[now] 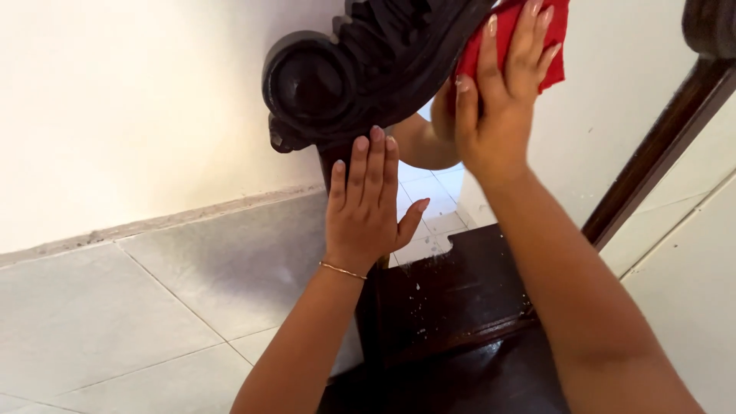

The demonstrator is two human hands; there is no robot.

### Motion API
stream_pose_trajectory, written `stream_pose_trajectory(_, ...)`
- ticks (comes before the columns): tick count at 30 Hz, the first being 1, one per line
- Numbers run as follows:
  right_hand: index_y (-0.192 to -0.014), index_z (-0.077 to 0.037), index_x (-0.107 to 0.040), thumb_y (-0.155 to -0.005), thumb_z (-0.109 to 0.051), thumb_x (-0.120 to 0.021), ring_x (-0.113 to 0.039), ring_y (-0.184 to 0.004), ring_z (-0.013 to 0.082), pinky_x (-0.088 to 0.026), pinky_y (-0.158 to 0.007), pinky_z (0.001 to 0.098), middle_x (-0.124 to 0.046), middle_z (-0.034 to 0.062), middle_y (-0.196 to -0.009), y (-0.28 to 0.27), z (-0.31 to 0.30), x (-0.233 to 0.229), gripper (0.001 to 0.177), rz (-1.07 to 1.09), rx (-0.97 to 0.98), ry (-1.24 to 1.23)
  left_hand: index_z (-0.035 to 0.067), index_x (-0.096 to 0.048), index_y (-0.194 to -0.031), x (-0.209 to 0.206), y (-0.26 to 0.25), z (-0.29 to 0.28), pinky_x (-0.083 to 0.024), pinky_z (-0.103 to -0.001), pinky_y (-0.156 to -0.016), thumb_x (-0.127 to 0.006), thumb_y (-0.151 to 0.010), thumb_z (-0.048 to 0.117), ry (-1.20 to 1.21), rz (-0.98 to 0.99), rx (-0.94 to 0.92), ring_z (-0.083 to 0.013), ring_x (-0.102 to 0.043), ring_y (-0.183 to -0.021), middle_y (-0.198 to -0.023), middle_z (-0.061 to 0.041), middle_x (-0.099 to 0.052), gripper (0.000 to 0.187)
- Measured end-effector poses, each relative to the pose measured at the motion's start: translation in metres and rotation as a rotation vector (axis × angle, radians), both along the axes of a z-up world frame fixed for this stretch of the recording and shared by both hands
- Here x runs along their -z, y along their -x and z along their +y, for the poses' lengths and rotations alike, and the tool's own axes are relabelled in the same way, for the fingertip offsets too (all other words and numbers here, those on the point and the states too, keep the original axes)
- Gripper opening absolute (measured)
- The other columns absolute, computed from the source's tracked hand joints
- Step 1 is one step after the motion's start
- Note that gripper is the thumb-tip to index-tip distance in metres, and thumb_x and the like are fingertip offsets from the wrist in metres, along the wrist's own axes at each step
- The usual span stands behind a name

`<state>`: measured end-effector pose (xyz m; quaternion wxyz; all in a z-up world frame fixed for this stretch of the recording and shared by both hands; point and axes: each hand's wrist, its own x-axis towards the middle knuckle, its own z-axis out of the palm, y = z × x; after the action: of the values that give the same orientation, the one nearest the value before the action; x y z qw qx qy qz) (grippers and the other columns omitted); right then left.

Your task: Cleaning a mirror and its decorative wooden frame with a spray cleaner and a red cloth.

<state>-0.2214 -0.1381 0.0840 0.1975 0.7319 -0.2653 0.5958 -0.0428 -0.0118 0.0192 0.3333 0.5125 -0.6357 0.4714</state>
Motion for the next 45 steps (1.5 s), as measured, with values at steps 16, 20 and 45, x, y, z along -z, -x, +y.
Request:
stream_pose_trajectory(16,-0.163,0.003,-0.045,-0.109,-0.014,-0.066,-0.014,-0.159,0.0532,-0.01,-0.131,0.0679,-0.019,0.0299,-0.17,-0.016,0.008,0.02,0.06,0.008,0.012,0.023,-0.004,-0.04,-0.159,-0.001,0.001,0.002,-0.01,-0.048,-0.129,-0.038,-0.112,0.056,-0.014,0.014,-0.006,-0.0303,-0.026,-0.157,-0.167,-0.019,-0.036,0.077)
stream_pose_trajectory(20,-0.151,-0.001,-0.045,-0.096,-0.024,-0.071,-0.02,-0.153,0.0529,-0.012,-0.124,0.0704,-0.026,0.0318,-0.162,-0.015,0.011,0.056,0.065,0.307,-0.022,0.104,-0.004,-0.041,-0.159,0.0,0.002,0.001,-0.01,-0.049,-0.128,-0.037,-0.111,0.057,-0.015,0.016,0.005,-0.0314,-0.027,-0.157,-0.166,-0.019,-0.036,0.078)
stream_pose_trajectory(45,-0.166,-0.007,-0.027,-0.114,-0.031,-0.044,-0.009,-0.159,0.0542,-0.011,-0.128,0.0704,-0.009,0.0307,-0.171,0.015,-0.013,0.13,0.061,0.053,0.076,-0.096,-0.006,-0.039,-0.159,0.0,0.005,0.001,-0.011,-0.05,-0.128,-0.037,-0.112,0.057,-0.037,0.032,-0.001,-0.0344,-0.028,-0.156,-0.165,-0.021,-0.037,0.078)
